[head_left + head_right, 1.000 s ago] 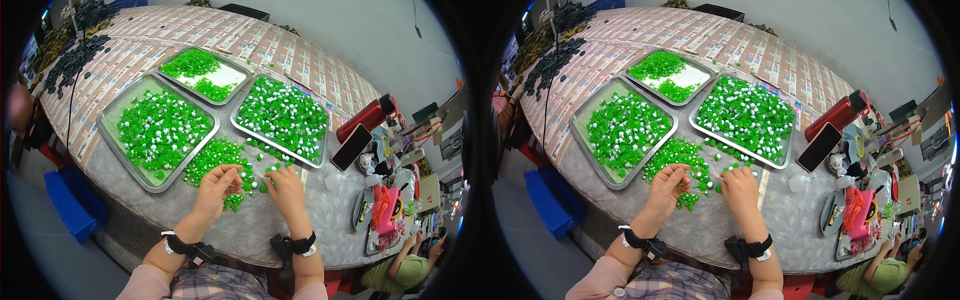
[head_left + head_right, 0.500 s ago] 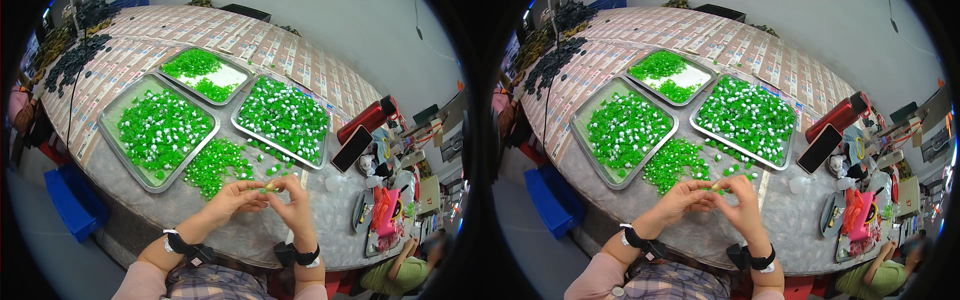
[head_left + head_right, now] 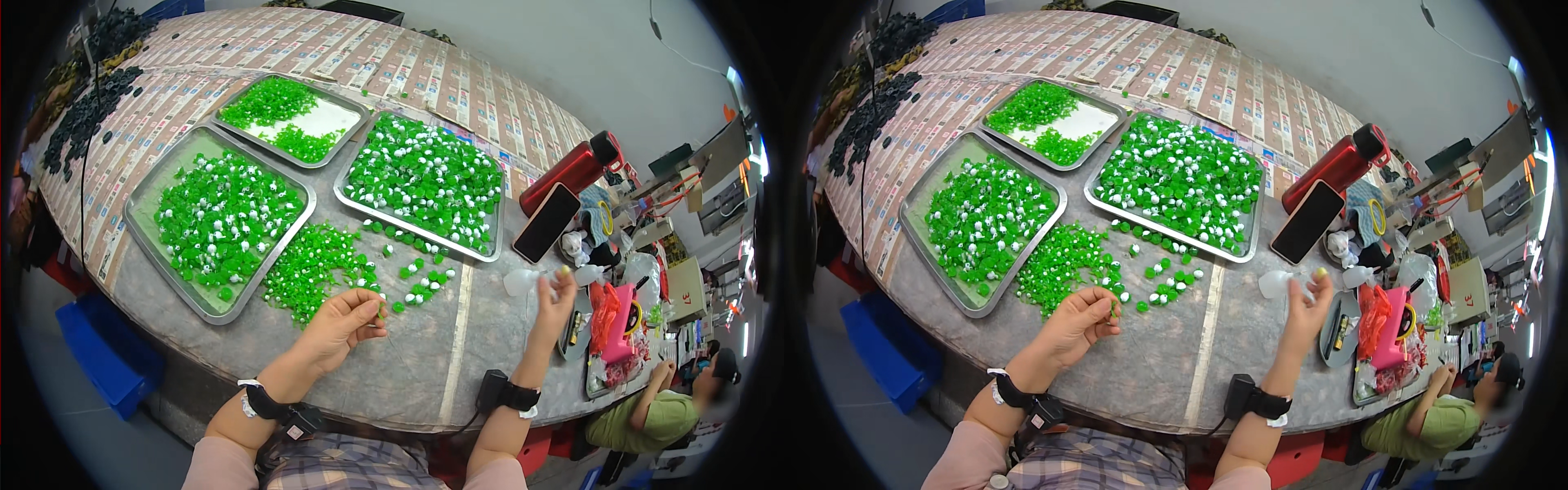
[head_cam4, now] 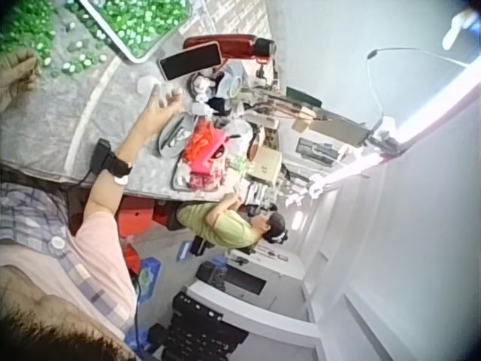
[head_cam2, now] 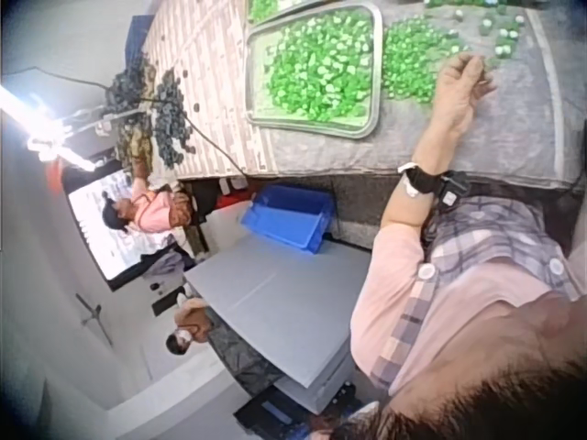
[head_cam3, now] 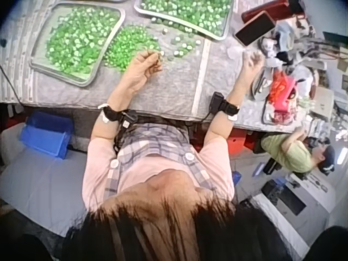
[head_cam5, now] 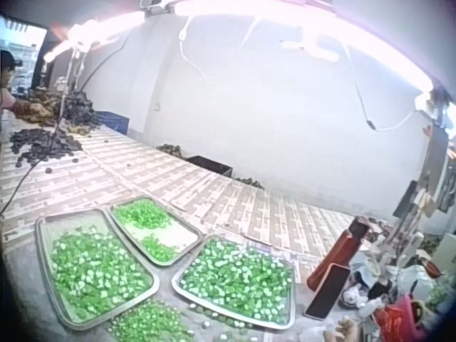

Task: The person sits at a table and repeatedly picks up small green plastic pieces. They apply a small amount of liquid from a white squeeze bottle onto the pieces and then attach small white components to them. The person places the assembled units onto metal trays on the table.

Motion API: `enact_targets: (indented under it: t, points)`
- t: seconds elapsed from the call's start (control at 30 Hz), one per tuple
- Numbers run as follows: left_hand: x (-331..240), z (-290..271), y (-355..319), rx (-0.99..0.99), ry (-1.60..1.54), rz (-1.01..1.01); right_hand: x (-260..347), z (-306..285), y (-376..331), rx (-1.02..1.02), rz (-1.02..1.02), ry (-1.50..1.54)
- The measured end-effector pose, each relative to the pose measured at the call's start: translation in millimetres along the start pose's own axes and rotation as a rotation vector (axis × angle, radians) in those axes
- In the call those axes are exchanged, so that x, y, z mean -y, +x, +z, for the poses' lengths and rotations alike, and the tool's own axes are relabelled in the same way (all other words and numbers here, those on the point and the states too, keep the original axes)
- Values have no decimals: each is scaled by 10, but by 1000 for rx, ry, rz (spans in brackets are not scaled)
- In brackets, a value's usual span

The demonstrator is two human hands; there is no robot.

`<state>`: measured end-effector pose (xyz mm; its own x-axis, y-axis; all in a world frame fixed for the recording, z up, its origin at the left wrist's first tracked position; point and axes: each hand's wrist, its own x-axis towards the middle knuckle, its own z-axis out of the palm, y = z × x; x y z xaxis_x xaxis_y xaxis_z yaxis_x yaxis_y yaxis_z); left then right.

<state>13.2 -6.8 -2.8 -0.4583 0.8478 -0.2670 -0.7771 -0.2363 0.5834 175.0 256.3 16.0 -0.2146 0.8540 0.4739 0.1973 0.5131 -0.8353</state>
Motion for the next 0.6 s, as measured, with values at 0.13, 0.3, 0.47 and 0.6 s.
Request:
enact_targets:
  t: [0.13, 0.3, 0.47, 0.6]
  points:
    - [-22, -2, -7, -40, 28, -26, -786, -73, 83, 331, 157, -221]
    - [-58, -23, -38, 37, 90, -32, 30, 162, -58, 168, 133, 381]
    - [-63, 18, -52, 78, 114, -34, 750, 119, -305, 232, -5, 414]
    - [-67, 20, -47, 51, 80, -45, 1149, 215, -575, 174, -33, 507]
